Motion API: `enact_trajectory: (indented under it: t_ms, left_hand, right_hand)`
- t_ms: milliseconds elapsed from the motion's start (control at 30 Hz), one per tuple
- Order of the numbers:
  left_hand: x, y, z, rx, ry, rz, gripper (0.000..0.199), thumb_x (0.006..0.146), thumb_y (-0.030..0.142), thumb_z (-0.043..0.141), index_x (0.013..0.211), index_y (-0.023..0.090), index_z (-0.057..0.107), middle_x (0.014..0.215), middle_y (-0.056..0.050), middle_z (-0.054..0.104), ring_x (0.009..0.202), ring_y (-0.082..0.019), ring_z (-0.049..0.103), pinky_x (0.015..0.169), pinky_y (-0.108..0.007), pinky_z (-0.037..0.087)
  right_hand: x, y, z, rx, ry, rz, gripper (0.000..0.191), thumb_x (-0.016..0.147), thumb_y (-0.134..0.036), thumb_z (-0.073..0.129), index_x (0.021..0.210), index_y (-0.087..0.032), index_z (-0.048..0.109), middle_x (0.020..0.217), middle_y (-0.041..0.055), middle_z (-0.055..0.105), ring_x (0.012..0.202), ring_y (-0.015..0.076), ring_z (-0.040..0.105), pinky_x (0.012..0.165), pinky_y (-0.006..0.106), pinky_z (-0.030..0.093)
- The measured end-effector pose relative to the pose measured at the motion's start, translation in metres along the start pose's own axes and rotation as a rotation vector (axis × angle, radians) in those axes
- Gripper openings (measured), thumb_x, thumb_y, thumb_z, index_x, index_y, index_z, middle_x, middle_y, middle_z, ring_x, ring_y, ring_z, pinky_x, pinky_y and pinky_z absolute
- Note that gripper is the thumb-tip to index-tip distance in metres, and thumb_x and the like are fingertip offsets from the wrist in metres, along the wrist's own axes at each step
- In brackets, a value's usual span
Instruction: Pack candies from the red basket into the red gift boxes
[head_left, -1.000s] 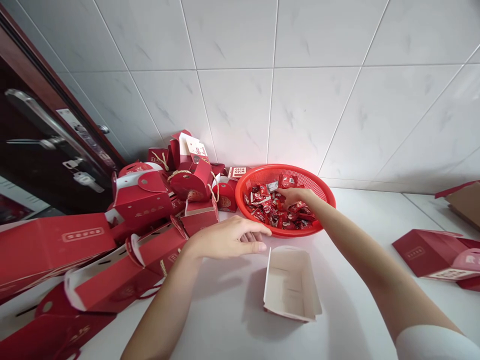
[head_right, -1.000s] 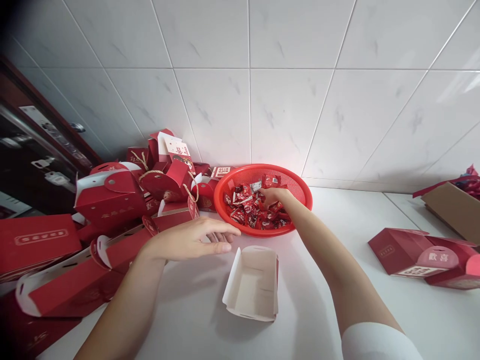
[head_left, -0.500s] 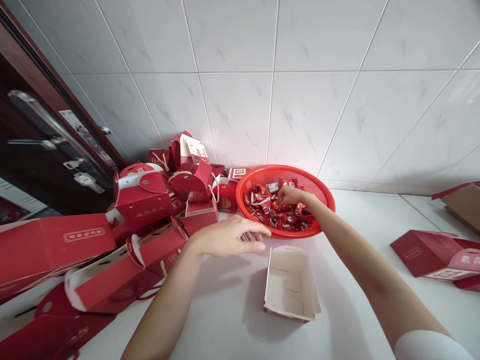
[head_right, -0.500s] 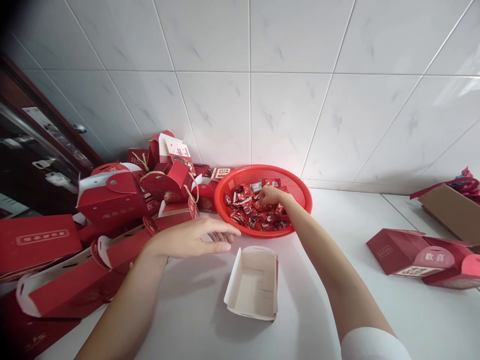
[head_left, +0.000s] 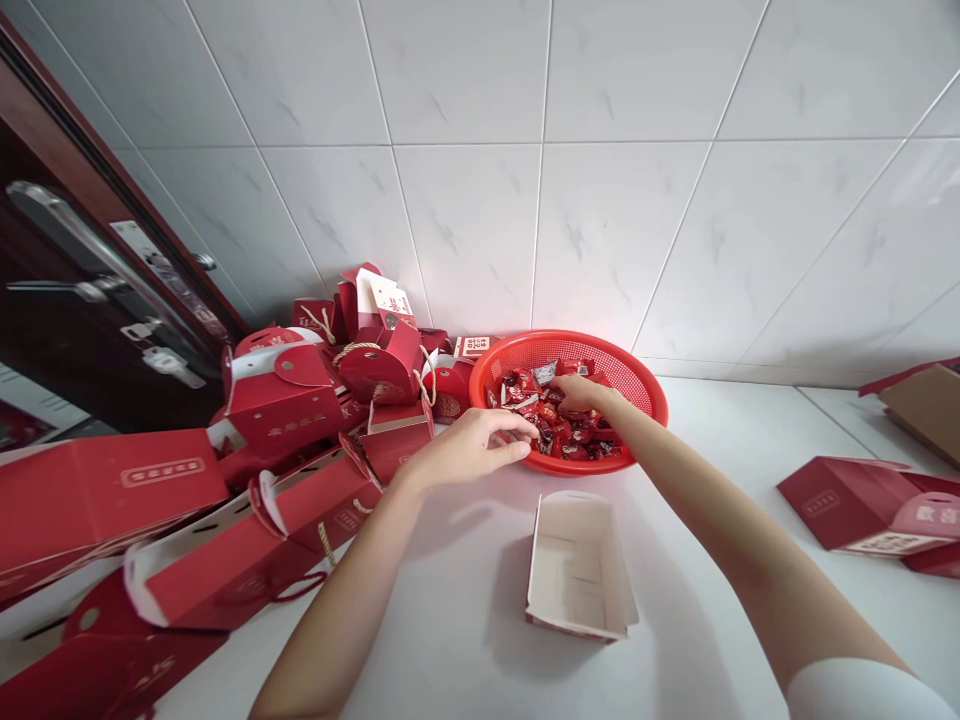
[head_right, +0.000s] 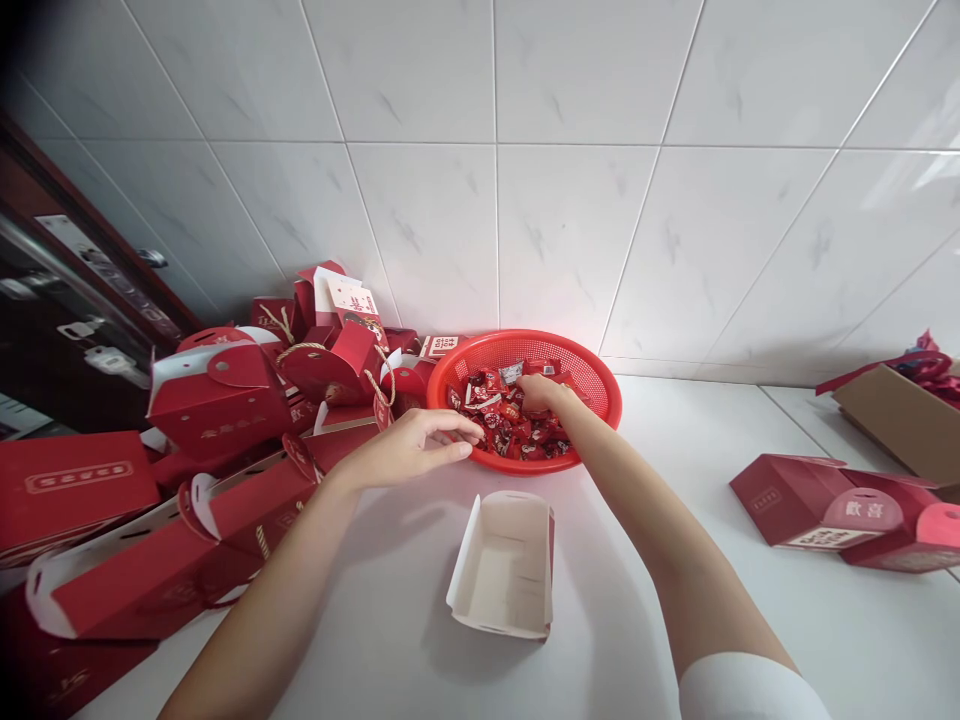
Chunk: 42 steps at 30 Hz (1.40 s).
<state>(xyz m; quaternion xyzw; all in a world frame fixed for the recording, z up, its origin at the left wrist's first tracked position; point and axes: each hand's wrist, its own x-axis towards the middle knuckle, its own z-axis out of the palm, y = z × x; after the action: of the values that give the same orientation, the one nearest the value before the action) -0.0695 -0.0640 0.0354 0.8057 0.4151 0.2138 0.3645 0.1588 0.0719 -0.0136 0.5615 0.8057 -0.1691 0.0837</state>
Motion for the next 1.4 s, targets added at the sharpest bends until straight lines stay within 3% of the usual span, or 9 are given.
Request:
enact_trajectory:
  t_ms: [300,467,567,667,767,1067,1233,1300,1400]
  left_hand:
    - [0.008,-0.015,0.006,-0.012,0.026,0.046,0.029,0.089,0.036,0.063,0.109,0.019,0.077,0.113,-0.006,0.080,0.104,-0.024,0.073,0.092,-0.033,0.056]
    - [0.012,-0.020,0.009,-0.069,0.107,0.047,0.026,0.088,0.034,0.066,0.106,0.020,0.078,0.108,-0.007,0.080,0.100,-0.024,0.073,0.087,-0.033,0.057]
    - [0.021,-0.022,0.015,-0.189,0.239,0.045,0.034,0.086,0.034,0.069,0.116,0.018,0.073,0.104,-0.009,0.079,0.094,-0.023,0.073,0.082,-0.033,0.059]
    - [0.036,-0.021,0.026,-0.338,0.382,0.059,0.052,0.079,0.037,0.079,0.127,0.018,0.067,0.108,-0.010,0.076,0.089,-0.021,0.073,0.081,-0.033,0.059]
    - [0.052,-0.019,0.036,-0.469,0.459,0.101,0.048,0.076,0.041,0.083,0.116,0.018,0.072,0.108,-0.009,0.076,0.089,-0.021,0.072,0.083,-0.033,0.059]
    - [0.074,-0.024,0.041,-0.791,0.530,0.063,0.038,0.064,0.048,0.090,0.079,0.016,0.075,0.076,-0.001,0.071,0.072,-0.016,0.065,0.072,-0.028,0.054]
    - [0.075,-0.026,0.040,-0.851,0.551,0.056,0.038,0.059,0.047,0.092,0.072,0.016,0.073,0.068,0.002,0.064,0.065,-0.012,0.059,0.067,-0.027,0.051]
    - [0.075,-0.026,0.040,-0.903,0.567,0.033,0.040,0.057,0.047,0.094,0.071,0.017,0.072,0.069,0.002,0.064,0.065,-0.012,0.059,0.067,-0.027,0.052]
    - [0.074,-0.025,0.039,-0.952,0.568,-0.008,0.040,0.053,0.044,0.095,0.070,0.017,0.071,0.071,0.002,0.064,0.066,-0.012,0.059,0.067,-0.026,0.053]
  right_hand:
    - [0.002,0.002,-0.003,0.234,0.056,0.063,0.036,0.101,-0.038,0.065,0.131,-0.018,0.063,0.133,0.0108,0.064,0.111,0.0247,0.067,0.093,0.046,0.059]
    - [-0.020,0.004,-0.019,0.599,0.253,-0.070,0.046,0.087,-0.022,0.074,0.131,-0.017,0.062,0.100,0.0072,0.074,0.091,0.0238,0.071,0.081,0.038,0.060]
    - [-0.044,-0.006,-0.022,0.860,0.361,-0.214,0.048,0.089,-0.026,0.065,0.137,-0.021,0.057,0.095,0.0043,0.073,0.086,0.0201,0.071,0.080,0.036,0.059]
    - [-0.067,-0.021,-0.014,1.318,0.396,-0.346,0.034,0.077,-0.035,0.079,0.106,-0.021,0.065,0.089,0.0017,0.071,0.081,0.0180,0.069,0.076,0.033,0.057]
    - [-0.082,-0.031,-0.005,1.522,0.404,-0.315,0.039,0.065,-0.040,0.091,0.082,-0.021,0.062,0.082,0.0006,0.070,0.077,0.0170,0.068,0.073,0.031,0.055]
    - [-0.086,-0.018,0.004,1.483,0.508,-0.280,0.043,0.063,-0.052,0.092,0.071,-0.021,0.064,0.076,-0.0005,0.068,0.070,0.0137,0.061,0.069,0.028,0.051]
    - [-0.084,-0.011,0.009,1.411,0.491,-0.305,0.040,0.072,-0.057,0.084,0.082,-0.021,0.070,0.087,0.0029,0.073,0.081,0.0181,0.068,0.078,0.033,0.055]
    - [-0.085,-0.001,0.009,1.276,0.519,-0.269,0.040,0.080,-0.059,0.075,0.093,-0.021,0.072,0.097,0.0064,0.075,0.089,0.0215,0.070,0.084,0.036,0.057]
    - [-0.087,0.022,0.007,0.848,0.500,-0.145,0.033,0.092,-0.049,0.060,0.105,-0.021,0.071,0.110,0.0093,0.075,0.102,0.0239,0.070,0.089,0.038,0.057]
